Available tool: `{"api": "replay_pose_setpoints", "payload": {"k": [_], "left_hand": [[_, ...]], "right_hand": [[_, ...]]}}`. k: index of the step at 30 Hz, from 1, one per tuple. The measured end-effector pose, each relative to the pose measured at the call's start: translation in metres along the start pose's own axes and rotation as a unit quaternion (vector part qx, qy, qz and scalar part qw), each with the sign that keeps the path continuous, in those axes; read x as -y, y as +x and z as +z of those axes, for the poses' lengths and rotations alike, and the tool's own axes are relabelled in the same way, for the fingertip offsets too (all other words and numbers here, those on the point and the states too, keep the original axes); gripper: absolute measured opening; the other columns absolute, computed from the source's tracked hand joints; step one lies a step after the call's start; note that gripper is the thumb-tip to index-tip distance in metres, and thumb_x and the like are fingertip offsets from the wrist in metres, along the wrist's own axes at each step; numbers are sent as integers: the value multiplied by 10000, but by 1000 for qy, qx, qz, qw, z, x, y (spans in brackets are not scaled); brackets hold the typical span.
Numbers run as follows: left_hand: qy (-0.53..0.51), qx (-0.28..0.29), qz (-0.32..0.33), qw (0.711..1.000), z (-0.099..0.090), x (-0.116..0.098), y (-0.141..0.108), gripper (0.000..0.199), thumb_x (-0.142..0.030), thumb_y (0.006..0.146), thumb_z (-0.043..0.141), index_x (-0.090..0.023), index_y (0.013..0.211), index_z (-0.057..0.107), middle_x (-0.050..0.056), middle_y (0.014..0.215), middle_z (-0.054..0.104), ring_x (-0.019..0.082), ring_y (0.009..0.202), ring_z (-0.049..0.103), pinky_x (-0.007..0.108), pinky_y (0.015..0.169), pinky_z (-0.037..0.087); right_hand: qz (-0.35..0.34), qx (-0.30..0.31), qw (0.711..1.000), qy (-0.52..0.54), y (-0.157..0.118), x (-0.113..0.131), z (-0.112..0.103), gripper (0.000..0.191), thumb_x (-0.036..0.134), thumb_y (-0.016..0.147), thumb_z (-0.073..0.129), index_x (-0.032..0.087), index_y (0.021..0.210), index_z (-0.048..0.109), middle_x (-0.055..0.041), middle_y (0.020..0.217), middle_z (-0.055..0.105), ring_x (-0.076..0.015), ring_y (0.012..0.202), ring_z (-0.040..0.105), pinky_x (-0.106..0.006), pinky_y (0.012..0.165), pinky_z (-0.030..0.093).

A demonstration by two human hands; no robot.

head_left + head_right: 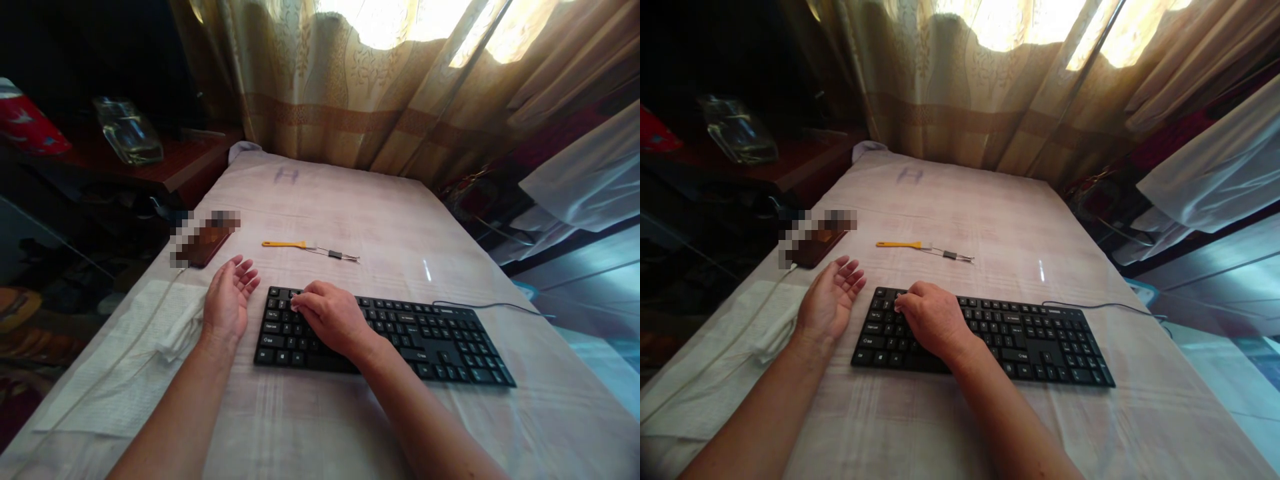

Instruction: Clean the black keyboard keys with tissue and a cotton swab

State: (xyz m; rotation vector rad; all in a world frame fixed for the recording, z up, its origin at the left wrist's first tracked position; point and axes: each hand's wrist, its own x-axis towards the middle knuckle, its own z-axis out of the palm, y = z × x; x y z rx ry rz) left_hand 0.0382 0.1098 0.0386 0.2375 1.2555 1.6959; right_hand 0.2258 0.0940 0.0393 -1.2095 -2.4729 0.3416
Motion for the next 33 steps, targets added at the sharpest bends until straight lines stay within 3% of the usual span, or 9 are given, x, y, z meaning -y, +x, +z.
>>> {"api": "replay_pose_setpoints", "payload": {"k": [19, 28, 33], "left_hand": [[-22, -11, 20, 1000, -5, -1, 6, 146, -291, 891, 547, -194, 885, 657, 22, 835, 689, 97, 672, 633, 211, 646, 513], [-23, -12, 21, 999, -6, 0, 10, 166, -286, 892, 524, -191, 883, 660, 21, 827, 688, 94, 662, 626, 220, 652, 514], [-19, -8, 25, 999, -7, 1, 10, 152, -302, 878, 545, -198, 882, 656, 19, 826, 687, 94, 670, 627, 208, 645, 507]], "right_hand": [[-31, 32, 999, -13, 31, 25, 16, 199, 273, 972, 562, 251, 1048, 744, -47, 1005, 717, -185, 877, 653, -271, 726, 475], [18, 26, 999, 13, 14, 16, -3, 180, 201, 948, 589, 247, 968, 761, -39, 982, 727, -170, 871, 667, -271, 752, 476], [-13, 20, 1000, 17, 14, 31, 1, 178, 228, 958, 583, 254, 991, 756, -32, 986, 724, -164, 876, 662, -259, 750, 464]]}}
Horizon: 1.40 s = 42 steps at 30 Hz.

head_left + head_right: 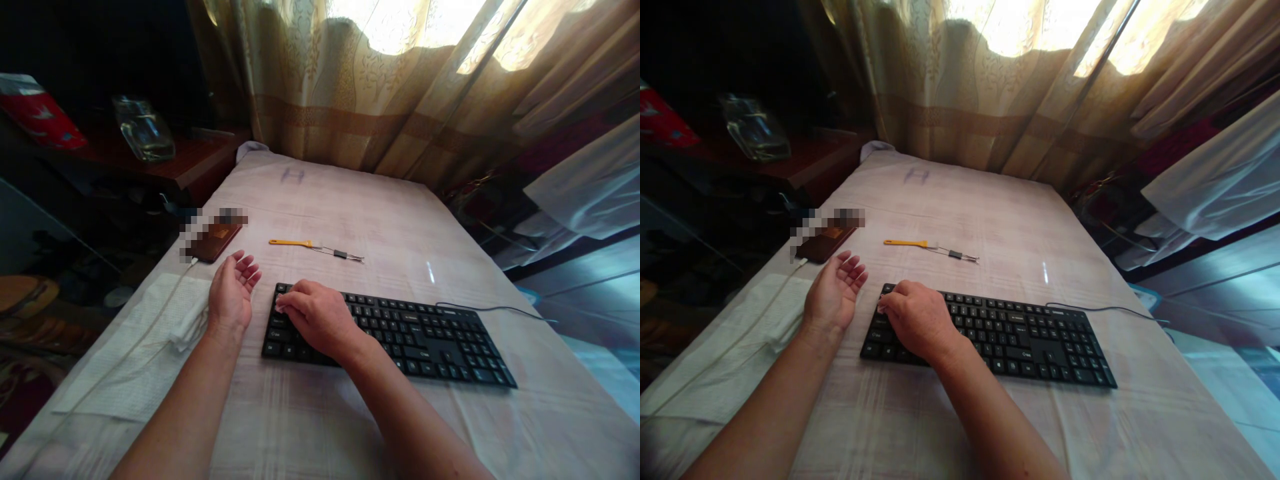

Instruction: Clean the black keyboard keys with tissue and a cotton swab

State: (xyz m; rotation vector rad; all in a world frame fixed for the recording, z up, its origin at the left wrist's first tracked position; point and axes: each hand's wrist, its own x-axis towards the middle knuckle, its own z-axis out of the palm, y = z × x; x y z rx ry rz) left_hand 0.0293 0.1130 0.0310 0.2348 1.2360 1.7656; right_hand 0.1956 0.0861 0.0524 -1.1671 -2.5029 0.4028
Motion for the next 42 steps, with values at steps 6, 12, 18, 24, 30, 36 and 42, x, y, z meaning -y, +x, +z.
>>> {"api": "replay_pose_setpoints", "payload": {"k": [6, 12, 18, 24, 30, 36, 42], "left_hand": [[4, 5, 5, 1000, -1, 1, 1, 155, -345, 847, 600, -201, 882, 645, 16, 826, 676, 99, 665, 623, 226, 665, 508], [-3, 2, -3, 1000, 0, 1, 0, 149, -319, 861, 578, -193, 885, 653, 16, 810, 678, 102, 659, 623, 236, 663, 506], [-11, -3, -10, 1000, 0, -1, -2, 165, -281, 897, 522, -186, 873, 654, 6, 776, 672, 92, 641, 621, 215, 640, 500], [-10, -4, -13, 1000, 0, 1, -2, 163, -273, 896, 523, -182, 868, 656, 6, 766, 673, 92, 634, 619, 218, 637, 501], [-6, -6, -19, 1000, 2, 1, -2, 168, -254, 901, 516, -172, 864, 657, 10, 744, 669, 96, 618, 616, 218, 624, 503], [-1, -5, -20, 1000, 4, 0, -4, 175, -243, 914, 510, -167, 860, 658, 4, 724, 663, 88, 599, 617, 202, 610, 500], [2, -5, -21, 1000, 5, -1, -5, 182, -221, 920, 499, -163, 848, 656, 4, 712, 660, 91, 588, 614, 202, 591, 503]], "right_hand": [[4, 39, 998, -39, 2, 9, 5, 175, 248, 950, 590, 267, 991, 759, -33, 975, 723, -186, 855, 658, -267, 699, 455], [26, 43, 998, -38, -12, -1, -4, 188, 229, 950, 583, 282, 966, 763, -24, 978, 720, -182, 862, 668, -267, 720, 465], [46, 34, 998, -30, -27, -11, -11, 192, 209, 946, 584, 270, 955, 766, -27, 981, 730, -173, 856, 682, -266, 746, 485], [66, 29, 997, -25, -42, -23, -18, 198, 186, 940, 585, 257, 951, 770, -35, 994, 737, -177, 863, 695, -274, 764, 501], [82, 22, 996, -27, -46, -24, -23, 187, 212, 945, 589, 257, 964, 770, -31, 991, 738, -177, 864, 695, -266, 768, 496], [64, 21, 997, -30, -37, -18, -14, 197, 241, 963, 570, 261, 980, 765, -30, 1010, 732, -179, 882, 686, -261, 765, 489], [84, 26, 996, -32, -48, -31, -20, 195, 229, 956, 577, 262, 980, 768, -28, 1006, 733, -182, 883, 691, -274, 774, 492]]}}
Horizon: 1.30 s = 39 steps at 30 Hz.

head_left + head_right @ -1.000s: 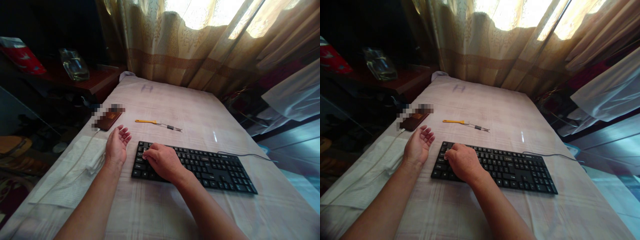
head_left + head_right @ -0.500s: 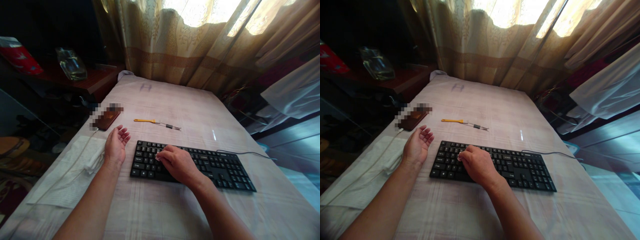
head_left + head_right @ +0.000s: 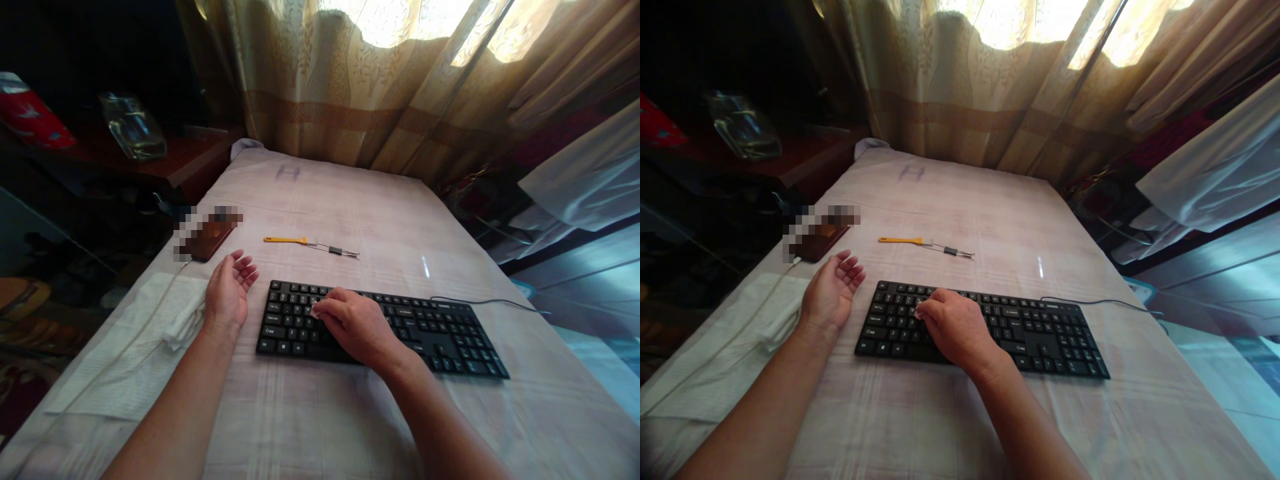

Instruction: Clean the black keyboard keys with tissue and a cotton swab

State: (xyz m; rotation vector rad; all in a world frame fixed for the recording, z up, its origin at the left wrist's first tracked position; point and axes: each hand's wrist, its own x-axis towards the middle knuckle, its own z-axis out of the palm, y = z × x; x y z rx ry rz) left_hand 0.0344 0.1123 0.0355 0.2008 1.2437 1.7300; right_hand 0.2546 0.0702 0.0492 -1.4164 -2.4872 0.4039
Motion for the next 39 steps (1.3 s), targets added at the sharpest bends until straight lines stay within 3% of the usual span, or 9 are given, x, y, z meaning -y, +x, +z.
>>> {"api": "replay_pose_setpoints", "payload": {"k": [21, 27, 32, 39], "left_hand": [[19, 6, 11, 1000, 0, 1, 1, 173, -239, 903, 512, -166, 846, 658, -3, 711, 648, 87, 587, 606, 195, 588, 505], [29, 5, 13, 999, 2, 0, -1, 185, -222, 911, 495, -168, 840, 657, -6, 703, 648, 86, 582, 607, 192, 578, 506], [40, 5, 17, 999, 2, 0, -2, 156, -236, 886, 524, -173, 836, 657, -13, 692, 642, 86, 586, 608, 187, 585, 508], [50, 10, 23, 998, 1, 2, 0, 148, -225, 863, 530, -180, 827, 667, -6, 697, 647, 91, 594, 610, 186, 584, 509]], "right_hand": [[-1, -20, 999, -27, -29, -35, -17, 193, 234, 960, 567, 256, 970, 758, -30, 979, 736, -159, 827, 699, -256, 737, 510], [-3, -57, 998, -18, -29, -39, -14, 185, 244, 955, 573, 256, 983, 755, -36, 972, 734, -154, 826, 697, -247, 735, 505], [-20, -55, 998, -8, -30, -37, -10, 202, 211, 956, 558, 256, 980, 753, -32, 973, 733, -143, 829, 692, -232, 734, 500], [-2, -36, 999, -14, -44, -55, -22, 230, 213, 964, 535, 258, 987, 759, -40, 983, 735, -149, 825, 696, -243, 733, 514]]}}
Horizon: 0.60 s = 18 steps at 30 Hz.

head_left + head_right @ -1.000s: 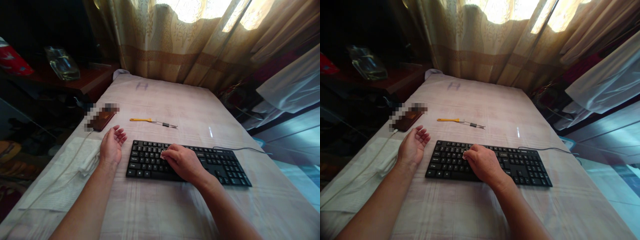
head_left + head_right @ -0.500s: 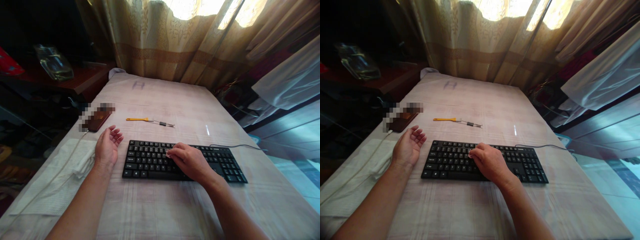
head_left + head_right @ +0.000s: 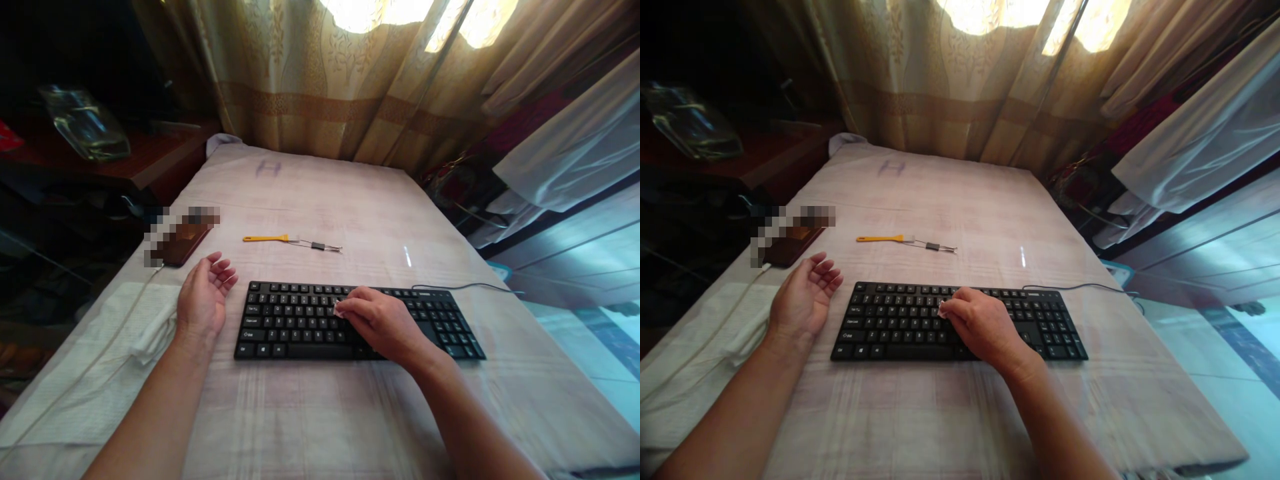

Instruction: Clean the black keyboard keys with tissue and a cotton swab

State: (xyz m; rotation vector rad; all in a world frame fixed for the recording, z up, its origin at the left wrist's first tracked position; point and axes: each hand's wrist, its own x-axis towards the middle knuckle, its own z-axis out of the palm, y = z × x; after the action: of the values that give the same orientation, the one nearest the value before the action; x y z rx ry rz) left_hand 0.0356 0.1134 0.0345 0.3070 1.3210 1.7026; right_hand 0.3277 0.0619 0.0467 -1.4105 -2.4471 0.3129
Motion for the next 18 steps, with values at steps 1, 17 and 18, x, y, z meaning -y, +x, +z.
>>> {"api": "replay_pose_setpoints", "payload": {"k": [1, 17, 18], "left_hand": [[1, 1, 0, 1000, 0, 0, 0, 141, -224, 858, 536, -181, 822, 666, -6, 696, 646, 92, 595, 610, 185, 582, 509], [9, -12, -4, 1000, 4, -3, -4, 195, -211, 901, 497, -180, 800, 661, -5, 687, 632, 89, 572, 595, 180, 554, 506], [11, -13, -5, 1000, 5, -4, -4, 196, -213, 901, 497, -181, 797, 659, -5, 688, 631, 89, 573, 595, 179, 554, 506]], "right_hand": [[3, 1, 1000, -1, -2, -2, -1, 230, 214, 963, 535, 259, 992, 759, -41, 987, 735, -149, 827, 697, -244, 734, 515], [9, -14, 1000, 26, -8, -9, -5, 214, 233, 966, 545, 256, 1005, 754, -39, 985, 727, -138, 836, 690, -230, 749, 512], [8, -10, 1000, 26, -7, -7, -4, 212, 231, 964, 547, 257, 1002, 754, -39, 988, 728, -137, 831, 689, -228, 741, 512]]}}
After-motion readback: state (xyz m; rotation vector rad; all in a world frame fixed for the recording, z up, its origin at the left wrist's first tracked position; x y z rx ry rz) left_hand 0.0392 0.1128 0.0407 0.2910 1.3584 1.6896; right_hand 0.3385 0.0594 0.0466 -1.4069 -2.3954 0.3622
